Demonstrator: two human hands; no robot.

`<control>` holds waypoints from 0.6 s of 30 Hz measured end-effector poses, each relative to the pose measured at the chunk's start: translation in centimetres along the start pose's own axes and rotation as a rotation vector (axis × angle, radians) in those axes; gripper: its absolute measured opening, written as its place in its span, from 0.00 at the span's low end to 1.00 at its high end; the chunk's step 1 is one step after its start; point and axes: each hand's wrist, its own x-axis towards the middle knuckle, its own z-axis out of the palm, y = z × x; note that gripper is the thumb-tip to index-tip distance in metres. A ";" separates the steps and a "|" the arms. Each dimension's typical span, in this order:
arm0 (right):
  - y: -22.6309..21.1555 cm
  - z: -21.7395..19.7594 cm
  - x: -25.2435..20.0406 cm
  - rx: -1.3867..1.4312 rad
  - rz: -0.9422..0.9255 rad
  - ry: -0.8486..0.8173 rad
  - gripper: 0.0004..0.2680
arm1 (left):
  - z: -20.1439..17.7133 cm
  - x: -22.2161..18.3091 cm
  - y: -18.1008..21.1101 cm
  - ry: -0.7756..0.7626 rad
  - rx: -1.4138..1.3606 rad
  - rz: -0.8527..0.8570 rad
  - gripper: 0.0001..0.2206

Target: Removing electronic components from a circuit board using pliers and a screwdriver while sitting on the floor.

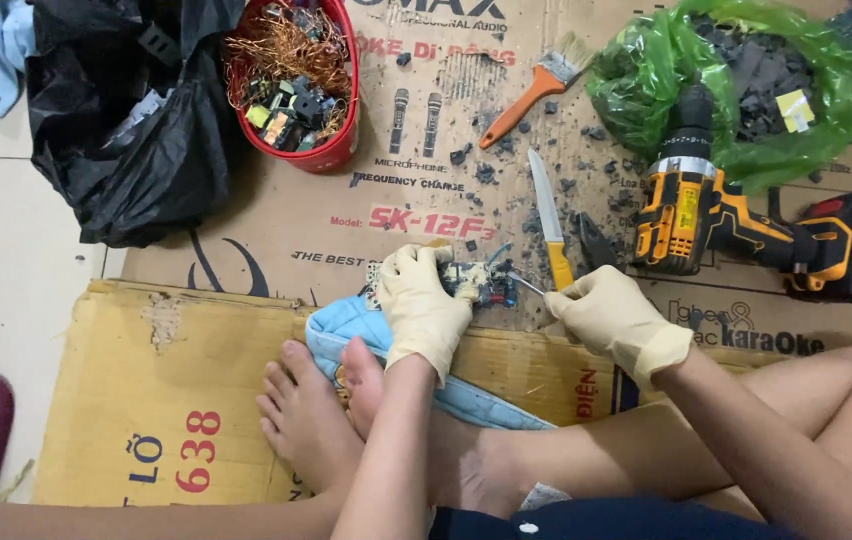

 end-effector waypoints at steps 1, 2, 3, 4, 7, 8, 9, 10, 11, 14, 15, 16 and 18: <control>-0.2 0.2 -0.3 -0.002 0.000 -0.002 0.13 | -0.1 -0.1 0.0 -0.001 0.000 -0.002 0.22; -0.3 0.4 -0.5 0.032 0.017 0.006 0.10 | -0.2 -0.2 0.0 0.008 0.004 -0.001 0.21; -0.4 0.4 -0.7 0.067 0.033 0.016 0.11 | -0.2 -0.3 0.1 0.018 0.006 0.002 0.21; 0.5 1.1 0.0 0.066 0.032 0.018 0.11 | -0.2 -0.3 0.4 0.019 0.004 0.003 0.21; 0.6 2.4 0.1 0.329 0.080 -0.008 0.11 | -0.2 -0.4 0.3 0.018 0.015 -0.006 0.19; -0.7 2.1 -1.2 0.474 0.101 -0.024 0.12 | 0.1 -0.3 0.0 0.017 0.022 -0.002 0.20; -2.2 1.7 -2.5 0.627 0.122 -0.034 0.13 | 0.3 0.1 0.0 0.017 0.031 0.010 0.21; -1.7 2.0 -2.0 0.637 0.123 -0.031 0.13 | 0.4 0.1 0.2 0.018 0.036 0.019 0.21; -1.5 2.5 -1.5 0.393 0.073 0.036 0.10 | 0.4 0.0 0.2 0.013 0.022 0.009 0.20; 0.3 2.8 -0.1 0.063 -0.041 0.185 0.11 | -0.4 -0.4 0.3 0.010 0.008 -0.001 0.20; 1.2 2.7 0.4 -0.027 -0.100 0.265 0.11 | -0.7 -0.6 0.5 0.009 0.009 -0.003 0.20; 1.8 1.7 0.8 -0.026 -0.099 0.265 0.11 | -0.6 -0.4 0.6 0.010 0.010 -0.002 0.20; 3.1 0.0 1.6 -0.048 -0.041 0.289 0.15 | -0.3 -0.2 0.4 0.008 -0.004 -0.009 0.20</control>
